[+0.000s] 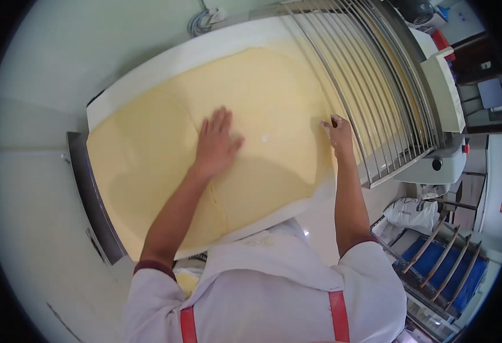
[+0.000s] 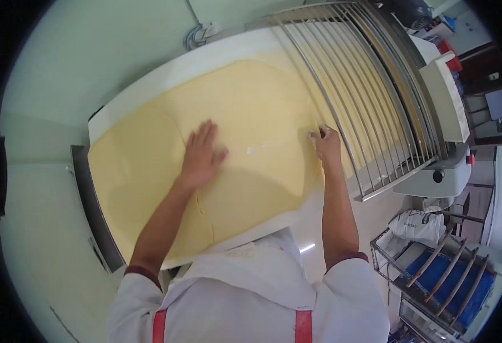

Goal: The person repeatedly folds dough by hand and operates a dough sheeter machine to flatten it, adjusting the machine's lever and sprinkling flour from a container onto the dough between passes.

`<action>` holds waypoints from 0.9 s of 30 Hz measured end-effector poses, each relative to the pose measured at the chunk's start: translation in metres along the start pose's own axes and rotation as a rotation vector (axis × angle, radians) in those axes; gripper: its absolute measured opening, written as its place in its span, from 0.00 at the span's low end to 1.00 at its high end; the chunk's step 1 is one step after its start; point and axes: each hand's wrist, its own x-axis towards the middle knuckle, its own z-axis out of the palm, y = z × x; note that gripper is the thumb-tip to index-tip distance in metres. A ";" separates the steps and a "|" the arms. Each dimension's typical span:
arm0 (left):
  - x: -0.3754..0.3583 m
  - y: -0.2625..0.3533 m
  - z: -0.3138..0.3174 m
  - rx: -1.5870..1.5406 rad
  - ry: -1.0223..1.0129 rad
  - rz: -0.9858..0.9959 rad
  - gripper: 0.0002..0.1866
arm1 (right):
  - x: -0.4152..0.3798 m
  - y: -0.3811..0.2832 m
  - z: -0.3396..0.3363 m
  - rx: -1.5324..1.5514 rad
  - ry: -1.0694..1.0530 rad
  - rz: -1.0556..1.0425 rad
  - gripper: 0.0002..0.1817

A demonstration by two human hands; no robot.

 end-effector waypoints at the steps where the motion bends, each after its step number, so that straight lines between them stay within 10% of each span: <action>1: 0.013 -0.012 0.004 -0.027 0.032 -0.010 0.38 | -0.013 0.000 -0.001 0.200 0.027 -0.058 0.25; 6: 0.123 -0.074 -0.003 0.111 0.138 -0.038 0.36 | -0.100 0.033 0.018 0.833 0.073 -0.015 0.28; 15: 0.267 -0.034 -0.010 -0.024 -0.171 -0.252 0.37 | -0.154 0.030 0.037 0.478 -0.084 0.062 0.11; 18: 0.262 -0.043 0.025 0.099 0.182 -0.025 0.37 | -0.154 0.036 0.035 0.471 -0.127 0.055 0.11; 27: 0.266 -0.056 0.003 0.162 0.004 -0.192 0.33 | -0.181 0.049 0.029 0.524 -0.062 0.212 0.15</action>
